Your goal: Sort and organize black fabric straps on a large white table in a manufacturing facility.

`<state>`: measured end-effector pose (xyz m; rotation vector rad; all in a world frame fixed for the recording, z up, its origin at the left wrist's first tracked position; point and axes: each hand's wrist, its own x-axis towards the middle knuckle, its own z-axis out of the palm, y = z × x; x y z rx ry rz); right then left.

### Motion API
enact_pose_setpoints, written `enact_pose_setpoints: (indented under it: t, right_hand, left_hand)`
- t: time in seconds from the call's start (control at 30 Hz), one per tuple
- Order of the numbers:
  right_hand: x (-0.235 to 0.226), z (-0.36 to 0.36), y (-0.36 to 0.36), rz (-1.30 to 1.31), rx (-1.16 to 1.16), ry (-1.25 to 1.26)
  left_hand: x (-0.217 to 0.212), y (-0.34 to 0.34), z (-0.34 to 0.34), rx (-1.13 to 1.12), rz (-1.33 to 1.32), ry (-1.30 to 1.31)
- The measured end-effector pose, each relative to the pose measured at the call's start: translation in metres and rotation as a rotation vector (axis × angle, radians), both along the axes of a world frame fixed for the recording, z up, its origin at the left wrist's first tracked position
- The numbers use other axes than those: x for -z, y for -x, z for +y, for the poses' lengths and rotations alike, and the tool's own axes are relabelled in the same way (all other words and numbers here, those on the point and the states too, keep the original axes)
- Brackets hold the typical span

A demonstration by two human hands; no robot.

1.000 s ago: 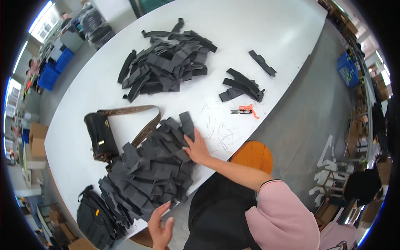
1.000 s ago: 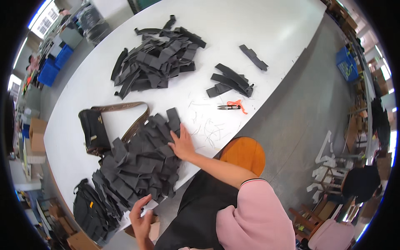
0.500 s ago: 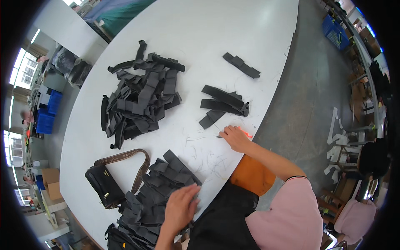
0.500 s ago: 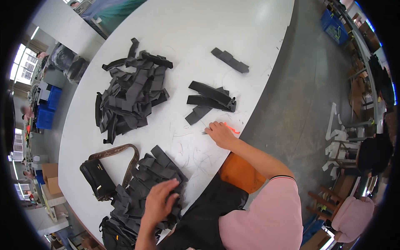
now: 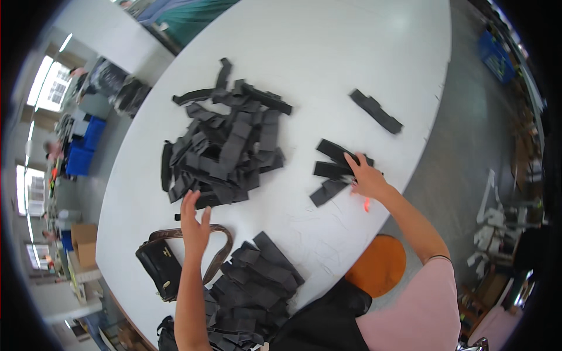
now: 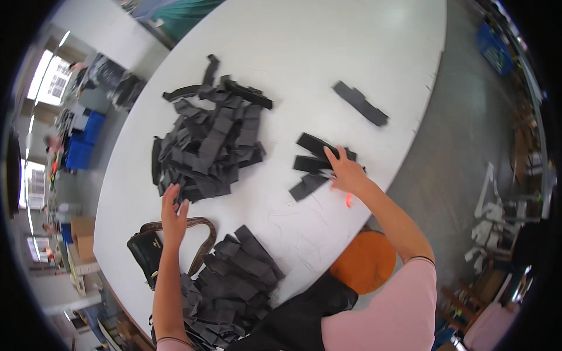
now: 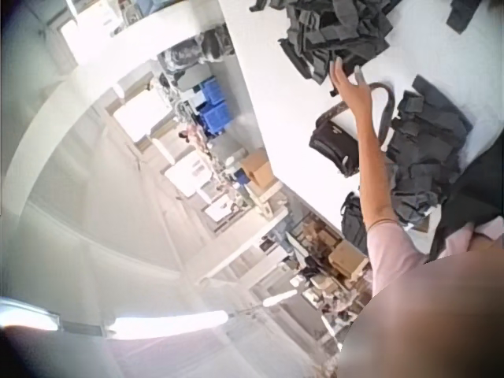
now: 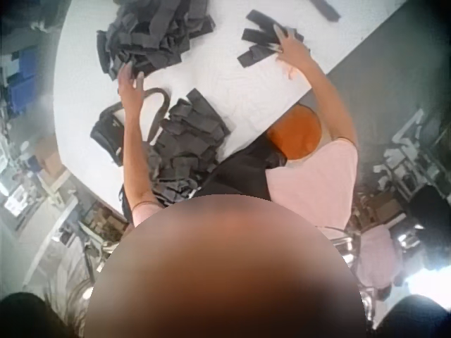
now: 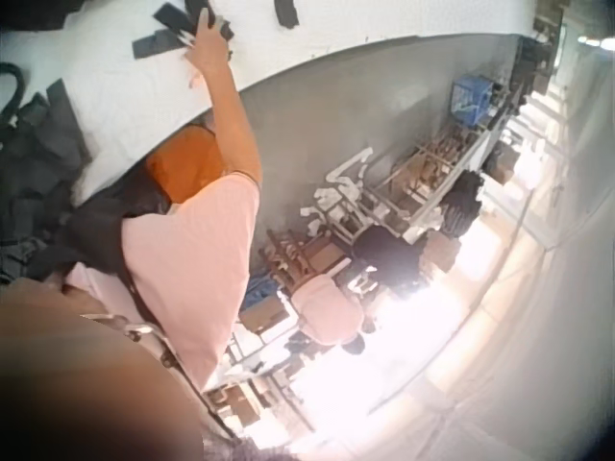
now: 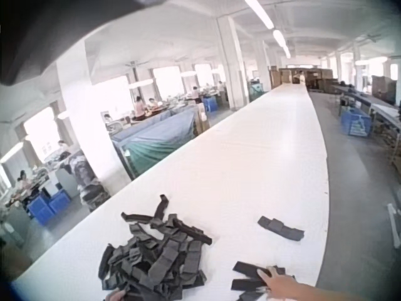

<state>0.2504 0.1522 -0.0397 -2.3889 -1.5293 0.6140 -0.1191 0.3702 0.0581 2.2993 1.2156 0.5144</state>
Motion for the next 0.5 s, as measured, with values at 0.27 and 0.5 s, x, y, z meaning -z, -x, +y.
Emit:
enact_pose_setpoints:
  t: [0.27, 0.5]
  right_hand:
    - [0.016, 0.014, 0.011, -0.159, -0.196, 0.116]
    - [0.021, 0.034, -0.032, -0.148, 0.455, 0.094]
  left_hand:
    - [0.054, 0.062, 0.113, -0.456, 0.015, 0.11]
    - [0.104, 0.076, 0.175, -0.475, 0.04, 0.083]
